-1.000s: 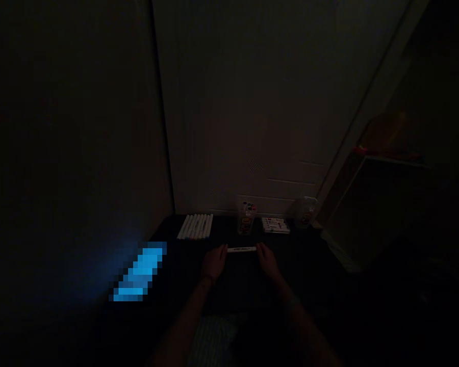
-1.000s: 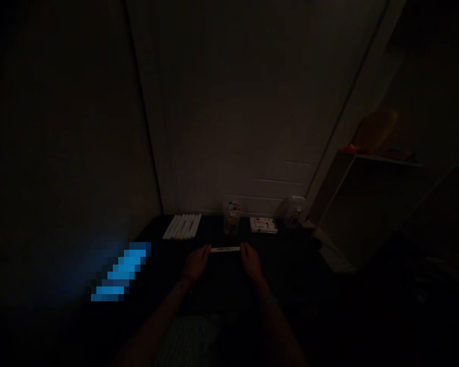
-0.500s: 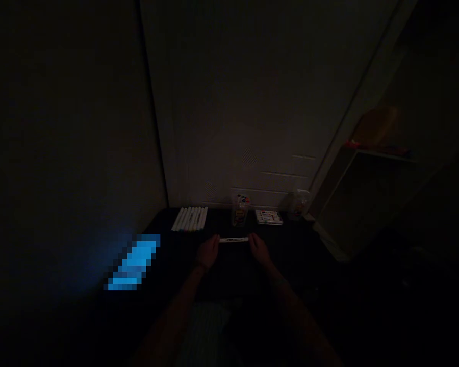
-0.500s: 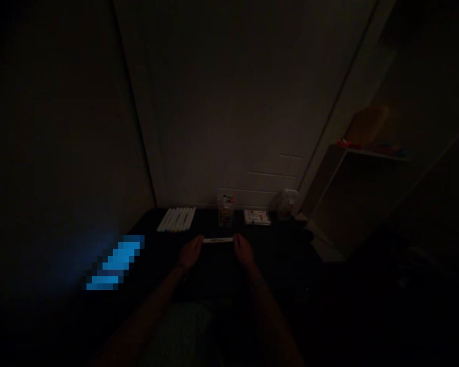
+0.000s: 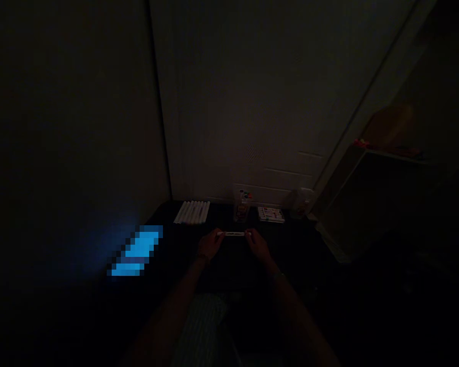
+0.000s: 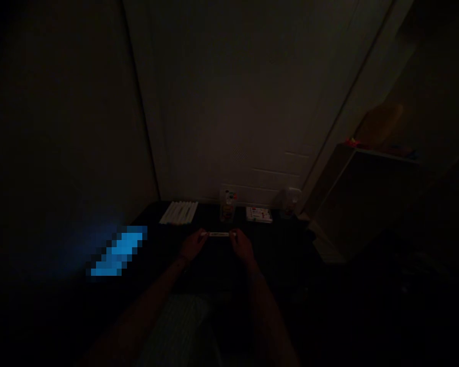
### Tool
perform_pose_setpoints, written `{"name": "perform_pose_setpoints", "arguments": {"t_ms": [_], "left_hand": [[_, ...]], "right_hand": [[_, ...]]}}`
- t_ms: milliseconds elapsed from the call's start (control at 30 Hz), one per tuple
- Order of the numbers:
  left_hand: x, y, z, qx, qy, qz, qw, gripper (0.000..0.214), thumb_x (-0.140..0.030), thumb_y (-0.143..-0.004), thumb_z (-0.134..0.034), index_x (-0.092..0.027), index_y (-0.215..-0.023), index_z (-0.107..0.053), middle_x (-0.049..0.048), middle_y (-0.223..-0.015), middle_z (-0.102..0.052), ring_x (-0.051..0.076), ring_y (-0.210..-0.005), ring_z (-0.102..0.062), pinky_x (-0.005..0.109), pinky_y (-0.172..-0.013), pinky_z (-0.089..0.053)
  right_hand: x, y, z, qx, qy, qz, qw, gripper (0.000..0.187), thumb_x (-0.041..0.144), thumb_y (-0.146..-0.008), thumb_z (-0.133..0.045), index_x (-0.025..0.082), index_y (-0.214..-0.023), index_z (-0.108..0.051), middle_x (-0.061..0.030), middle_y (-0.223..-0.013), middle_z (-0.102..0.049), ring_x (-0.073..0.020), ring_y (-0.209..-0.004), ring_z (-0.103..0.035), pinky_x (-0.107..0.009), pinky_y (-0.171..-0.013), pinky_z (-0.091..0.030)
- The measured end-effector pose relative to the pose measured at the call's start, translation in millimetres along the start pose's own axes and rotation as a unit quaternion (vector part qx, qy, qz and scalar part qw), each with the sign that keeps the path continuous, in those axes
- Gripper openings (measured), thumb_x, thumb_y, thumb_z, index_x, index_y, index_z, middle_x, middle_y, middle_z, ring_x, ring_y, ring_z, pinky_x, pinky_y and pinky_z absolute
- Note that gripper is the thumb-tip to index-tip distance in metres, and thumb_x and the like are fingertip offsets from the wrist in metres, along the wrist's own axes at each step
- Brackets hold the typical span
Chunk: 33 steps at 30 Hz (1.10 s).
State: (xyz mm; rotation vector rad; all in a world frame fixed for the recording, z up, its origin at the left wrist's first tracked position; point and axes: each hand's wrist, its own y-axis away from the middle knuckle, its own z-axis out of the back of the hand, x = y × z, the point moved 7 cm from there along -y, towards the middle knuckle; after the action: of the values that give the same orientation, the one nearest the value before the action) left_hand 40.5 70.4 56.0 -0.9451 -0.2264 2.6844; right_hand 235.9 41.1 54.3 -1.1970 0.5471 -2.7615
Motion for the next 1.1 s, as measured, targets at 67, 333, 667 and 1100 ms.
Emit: {"name": "perform_pose_setpoints", "arguments": {"t_ms": [67,333,667,1100], "left_hand": [[1,-1,-1.5,-0.002,-0.01,-0.002,1.0,0.03,-0.041,-0.086,-0.028,-0.024,-0.094,-0.052,0.0002,-0.09,-0.062,0.013,-0.082,-0.057,0.022,-0.069,-0.036],[3,-6,-7.1,0.017,-0.049,0.009,0.999,0.028,-0.031,-0.089,-0.026,-0.023,-0.096,-0.051,0.0033,-0.098,-0.062,0.015,-0.092,-0.056,0.023,-0.077,-0.035],[10,-5,-5.2,0.003,-0.017,0.033,0.999,0.032,-0.036,-0.089,-0.022,-0.023,-0.1,-0.049,0.0021,-0.088,-0.063,0.013,-0.076,-0.058,0.022,-0.065,-0.035],[8,-6,-9.2,0.009,-0.052,0.0,0.999,0.035,-0.043,-0.088,-0.021,-0.025,-0.097,-0.049,0.0008,-0.09,-0.063,0.013,-0.077,-0.058,0.021,-0.063,-0.034]], "right_hand": [[0,0,0,0.002,0.009,-0.003,1.0,0.031,0.042,-0.085,-0.032,0.025,-0.101,-0.052,-0.0009,-0.097,-0.058,-0.0137,-0.086,-0.054,-0.025,-0.076,-0.04],[-6,-1,-1,-0.02,-0.01,0.008,1.0,0.039,0.037,-0.088,-0.026,0.022,-0.12,-0.043,-0.0056,-0.119,-0.049,-0.0157,-0.108,-0.046,-0.03,-0.092,-0.034],[-19,-4,-2,-0.045,-0.06,-0.008,0.997,0.038,0.036,-0.087,-0.027,0.021,-0.113,-0.05,-0.0051,-0.113,-0.054,-0.0153,-0.104,-0.049,-0.031,-0.092,-0.036],[-33,-12,-1,-0.058,-0.187,-0.039,0.98,0.037,0.044,-0.083,-0.036,0.025,-0.107,-0.057,-0.0006,-0.105,-0.06,-0.0163,-0.098,-0.054,-0.031,-0.088,-0.04]]}}
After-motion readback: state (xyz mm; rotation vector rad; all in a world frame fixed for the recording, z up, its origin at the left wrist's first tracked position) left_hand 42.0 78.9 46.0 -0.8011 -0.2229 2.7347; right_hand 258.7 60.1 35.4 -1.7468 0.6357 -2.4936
